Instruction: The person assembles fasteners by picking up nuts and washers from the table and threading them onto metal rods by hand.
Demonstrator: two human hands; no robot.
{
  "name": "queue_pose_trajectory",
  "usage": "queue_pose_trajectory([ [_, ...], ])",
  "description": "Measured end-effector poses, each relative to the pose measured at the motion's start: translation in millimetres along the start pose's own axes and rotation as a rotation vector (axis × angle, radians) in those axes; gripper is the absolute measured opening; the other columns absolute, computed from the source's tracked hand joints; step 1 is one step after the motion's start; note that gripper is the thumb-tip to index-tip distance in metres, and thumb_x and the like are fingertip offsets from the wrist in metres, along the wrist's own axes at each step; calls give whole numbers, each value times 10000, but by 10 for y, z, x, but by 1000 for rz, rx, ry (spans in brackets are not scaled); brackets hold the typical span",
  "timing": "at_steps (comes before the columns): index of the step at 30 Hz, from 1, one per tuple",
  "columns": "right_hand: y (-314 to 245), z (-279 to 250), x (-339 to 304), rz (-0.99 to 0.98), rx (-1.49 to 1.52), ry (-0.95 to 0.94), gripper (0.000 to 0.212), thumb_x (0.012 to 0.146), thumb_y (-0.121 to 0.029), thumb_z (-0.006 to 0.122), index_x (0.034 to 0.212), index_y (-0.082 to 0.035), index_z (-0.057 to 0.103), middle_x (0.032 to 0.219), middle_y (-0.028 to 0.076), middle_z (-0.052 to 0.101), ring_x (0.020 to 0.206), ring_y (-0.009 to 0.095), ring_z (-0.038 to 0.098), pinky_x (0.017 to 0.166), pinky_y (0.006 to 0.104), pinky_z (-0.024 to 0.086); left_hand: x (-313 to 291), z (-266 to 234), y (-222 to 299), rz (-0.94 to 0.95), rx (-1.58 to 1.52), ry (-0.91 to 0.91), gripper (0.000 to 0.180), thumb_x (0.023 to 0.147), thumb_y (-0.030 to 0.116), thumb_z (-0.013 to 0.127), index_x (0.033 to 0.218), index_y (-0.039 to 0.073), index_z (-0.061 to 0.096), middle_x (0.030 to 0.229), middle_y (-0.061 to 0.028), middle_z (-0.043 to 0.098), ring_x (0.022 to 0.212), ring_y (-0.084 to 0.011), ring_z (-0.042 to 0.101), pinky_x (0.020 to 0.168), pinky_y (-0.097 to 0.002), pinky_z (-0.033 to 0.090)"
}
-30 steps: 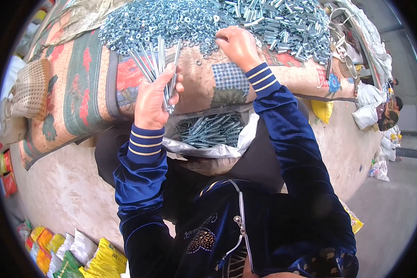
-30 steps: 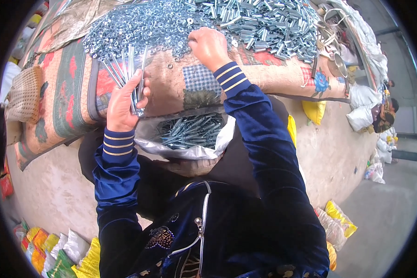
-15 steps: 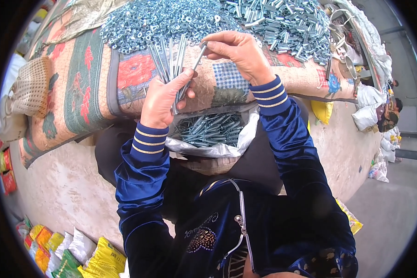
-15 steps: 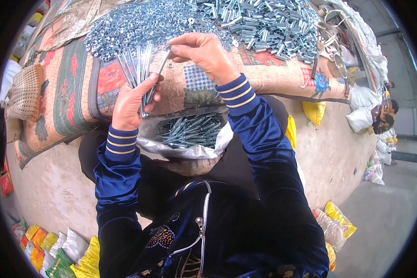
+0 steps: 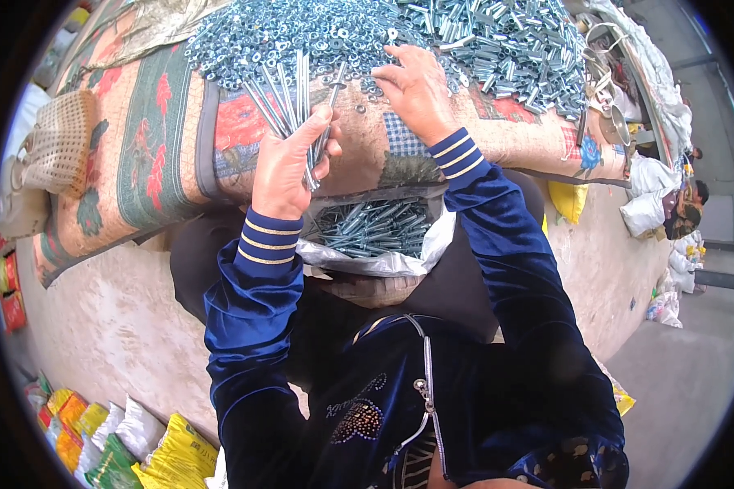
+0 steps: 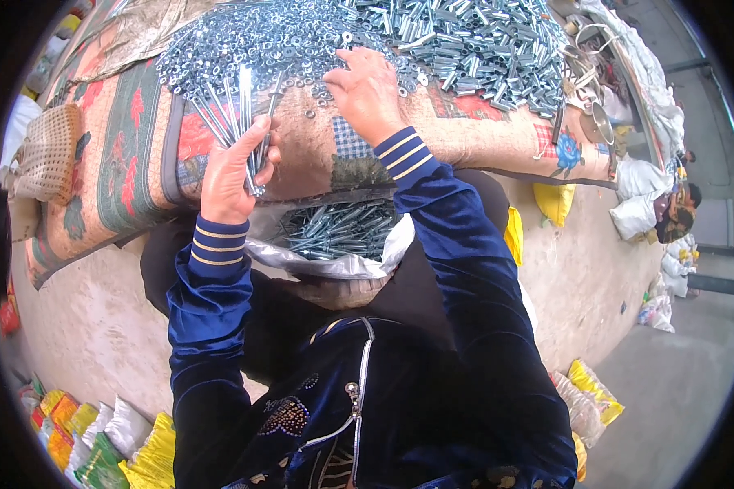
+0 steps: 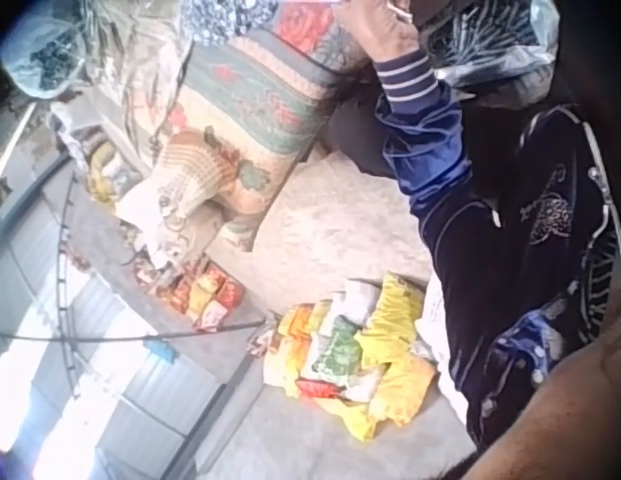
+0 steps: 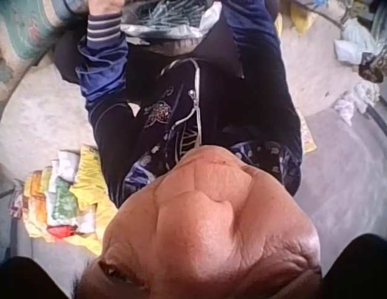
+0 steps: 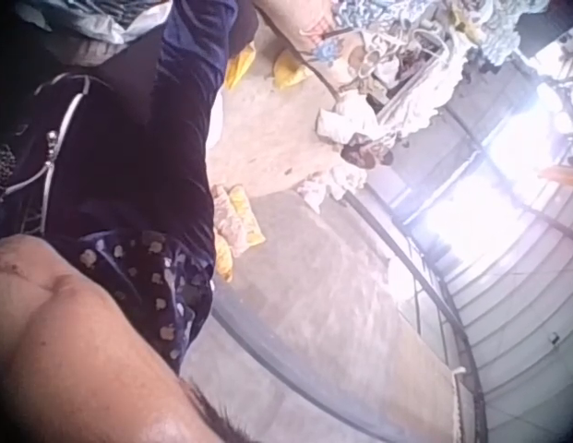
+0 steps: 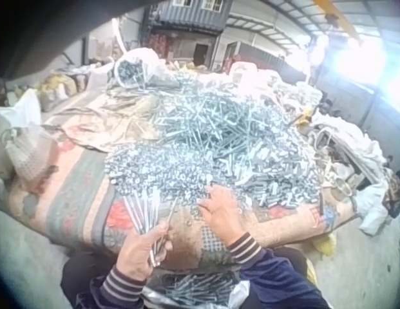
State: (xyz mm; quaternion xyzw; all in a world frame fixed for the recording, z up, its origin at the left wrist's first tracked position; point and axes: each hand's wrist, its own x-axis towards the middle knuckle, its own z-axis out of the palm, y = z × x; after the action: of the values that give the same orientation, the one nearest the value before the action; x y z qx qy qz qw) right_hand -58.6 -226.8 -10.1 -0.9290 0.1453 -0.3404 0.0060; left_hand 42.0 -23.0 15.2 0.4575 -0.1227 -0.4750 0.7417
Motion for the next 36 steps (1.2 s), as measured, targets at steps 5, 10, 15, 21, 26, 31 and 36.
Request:
queue_pose_trajectory([
  [5, -102, -92, 106, -31, -110, 99, 106, 733, -165, 697, 828, -119, 703, 1049, 52, 644, 1015, 244, 574, 865, 390, 437, 4, -45, -10, -40, 27, -18, 193, 839, 177, 671, 946, 25, 621, 736, -56, 632, 571, -93, 594, 388, -180, 366],
  [10, -193, -440, 180, 544, 1263, -375, 177, 858, -137, 654, 951, 14, 654, 997, 81, 661, 778, 104, 625, 723, 237, 510, -11, -51, -6, -108, 95, -65, 192, 828, 186, 683, 941, 44, 622, 735, -49, 632, 568, -93, 595, 380, -183, 359],
  [15, -193, -577, 162, 548, 1384, -395, 172, 805, -59, 691, 959, -14, 628, 944, 61, 642, 799, 113, 619, 744, 239, 512, -36, -10, 18, -135, 165, -114, 201, 844, 207, 666, 959, 49, 624, 736, -33, 626, 583, -94, 604, 375, -187, 349],
  [21, -541, -437, 23, 690, 1484, -598, 152, 793, -98, 715, 900, -37, 626, 797, 9, 619, 700, 81, 573, 640, 207, 471, -43, 12, -37, -70, 66, -20, 275, 905, 277, 589, 1013, 26, 624, 788, -46, 649, 617, -105, 626, 382, -180, 367],
  [26, -397, -513, 102, 746, 1465, -516, 138, 817, -132, 705, 899, -50, 631, 787, 0, 615, 692, 72, 563, 640, 208, 459, -26, -23, 23, -183, 104, -150, 276, 913, 274, 577, 1015, 22, 621, 819, -60, 659, 635, -100, 629, 392, -162, 388],
  [31, -317, -589, 117, 644, 1476, -396, 125, 830, -128, 689, 902, -39, 638, 776, 2, 598, 669, 76, 537, 624, 225, 450, -40, -35, 13, -291, 55, -365, 232, 907, 247, 594, 1012, 40, 600, 870, -50, 650, 618, -76, 609, 397, -158, 372],
  [36, -345, -680, 123, 606, 1367, -300, 178, 785, -166, 741, 865, -25, 667, 744, 8, 629, 629, 67, 557, 585, 202, 457, -85, 60, -26, -133, 228, -284, 216, 900, 245, 603, 1010, 59, 605, 868, -29, 645, 624, -74, 604, 396, -160, 335],
])
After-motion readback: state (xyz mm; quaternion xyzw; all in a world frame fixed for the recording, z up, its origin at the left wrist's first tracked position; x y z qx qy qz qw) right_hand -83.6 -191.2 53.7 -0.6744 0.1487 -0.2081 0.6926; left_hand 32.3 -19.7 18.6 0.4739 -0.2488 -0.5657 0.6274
